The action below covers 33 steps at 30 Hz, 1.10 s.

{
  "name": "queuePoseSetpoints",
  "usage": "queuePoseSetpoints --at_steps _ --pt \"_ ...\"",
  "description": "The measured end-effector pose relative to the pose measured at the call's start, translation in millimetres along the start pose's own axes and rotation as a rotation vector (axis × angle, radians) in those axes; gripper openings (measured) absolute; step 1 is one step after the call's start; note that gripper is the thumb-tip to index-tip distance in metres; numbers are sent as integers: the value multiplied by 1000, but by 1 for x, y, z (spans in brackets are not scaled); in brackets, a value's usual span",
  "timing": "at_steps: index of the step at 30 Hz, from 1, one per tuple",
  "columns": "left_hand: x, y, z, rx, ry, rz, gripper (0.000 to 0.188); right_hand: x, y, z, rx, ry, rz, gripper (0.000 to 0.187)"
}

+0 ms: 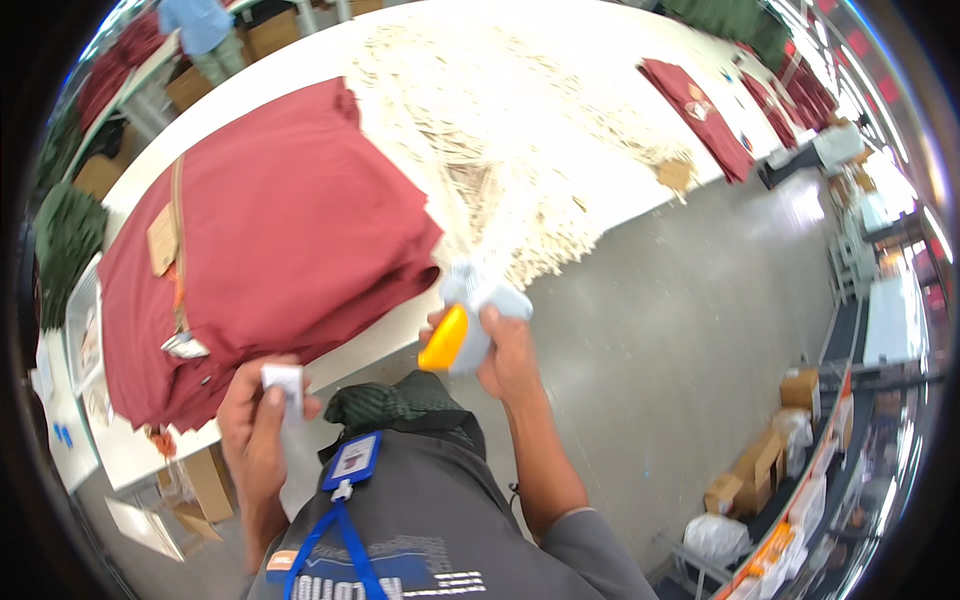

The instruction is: The person folds a maroon garment, ties a tag with orange string, applies a barcode sticker with a hot glue gun, and threads a white drawstring through the hood using a needle. The garment is placed on a table with other materials nearby.

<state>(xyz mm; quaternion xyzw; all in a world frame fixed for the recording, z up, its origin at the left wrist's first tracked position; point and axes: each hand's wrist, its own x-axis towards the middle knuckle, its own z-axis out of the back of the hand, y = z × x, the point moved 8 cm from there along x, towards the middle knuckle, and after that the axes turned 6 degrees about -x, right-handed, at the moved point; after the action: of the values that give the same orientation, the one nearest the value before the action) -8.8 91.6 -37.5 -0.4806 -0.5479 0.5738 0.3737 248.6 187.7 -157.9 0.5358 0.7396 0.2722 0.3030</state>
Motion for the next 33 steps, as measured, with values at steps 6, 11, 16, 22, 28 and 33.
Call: queuePoseSetpoints --at_steps 6,11,16,22,28,33 --pt "21 -6 4 -229 -59 -44 22 -24 -28 -86 -183 362 -226 57" --pt "12 -11 28 -197 -164 -184 22 -28 -42 -132 -2 442 -331 70" --pt "-1 -16 49 -127 -274 -290 24 -27 -51 -157 -225 493 -295 72" --pt "-5 -15 54 -92 -317 -308 23 -23 -60 -156 -68 355 -332 57" --pt "0 -11 47 -131 -311 -281 22 -20 -58 -150 -112 304 -326 57" --pt "5 -12 42 -57 -295 -292 20 -18 -53 -145 -165 249 -313 56"
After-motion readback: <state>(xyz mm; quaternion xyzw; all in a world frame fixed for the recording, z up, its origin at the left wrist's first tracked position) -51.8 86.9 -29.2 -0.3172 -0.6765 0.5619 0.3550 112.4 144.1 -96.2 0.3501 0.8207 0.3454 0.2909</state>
